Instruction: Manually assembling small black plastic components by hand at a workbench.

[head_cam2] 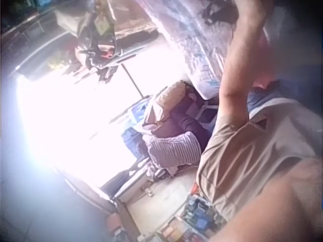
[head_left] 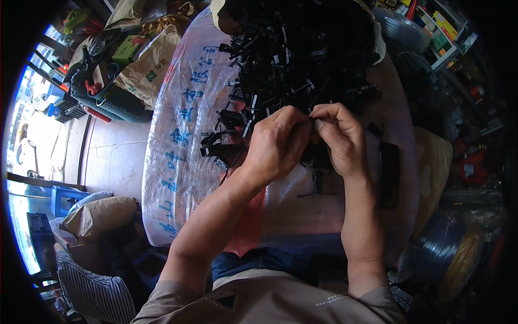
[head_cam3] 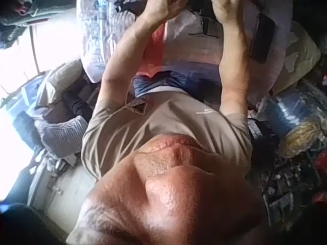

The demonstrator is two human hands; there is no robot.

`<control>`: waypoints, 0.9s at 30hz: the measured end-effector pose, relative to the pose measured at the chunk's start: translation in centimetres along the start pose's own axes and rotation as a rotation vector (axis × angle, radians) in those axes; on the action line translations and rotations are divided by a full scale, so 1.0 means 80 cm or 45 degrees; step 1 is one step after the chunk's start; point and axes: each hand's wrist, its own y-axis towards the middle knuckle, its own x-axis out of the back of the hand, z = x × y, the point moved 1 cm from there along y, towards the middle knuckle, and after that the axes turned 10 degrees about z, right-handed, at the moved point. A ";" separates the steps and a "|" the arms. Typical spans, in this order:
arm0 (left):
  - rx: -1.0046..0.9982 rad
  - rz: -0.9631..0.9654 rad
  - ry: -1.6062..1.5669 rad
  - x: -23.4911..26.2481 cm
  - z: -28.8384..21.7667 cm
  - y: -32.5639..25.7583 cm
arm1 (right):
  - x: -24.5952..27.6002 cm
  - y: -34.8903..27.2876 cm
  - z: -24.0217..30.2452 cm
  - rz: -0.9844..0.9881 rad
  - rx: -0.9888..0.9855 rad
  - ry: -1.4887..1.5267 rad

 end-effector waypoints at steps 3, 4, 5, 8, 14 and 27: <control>-0.068 -0.030 0.107 0.001 -0.006 0.001 | -0.004 -0.001 -0.002 -0.003 0.055 0.084; -0.087 -0.029 0.142 0.000 -0.007 0.001 | -0.004 -0.001 -0.003 -0.002 0.051 0.084; -0.106 -0.029 0.177 0.000 -0.008 0.001 | -0.004 -0.001 -0.004 0.001 0.096 0.074; -0.128 0.009 0.211 -0.001 -0.005 -0.003 | -0.003 -0.002 -0.004 0.001 0.140 0.040; 0.478 -0.020 -0.970 0.003 -0.002 -0.001 | -0.011 -0.003 0.020 -0.021 -0.059 0.067; 0.387 0.352 -0.525 0.031 -0.005 -0.002 | -0.002 -0.008 0.027 0.228 -0.188 -0.194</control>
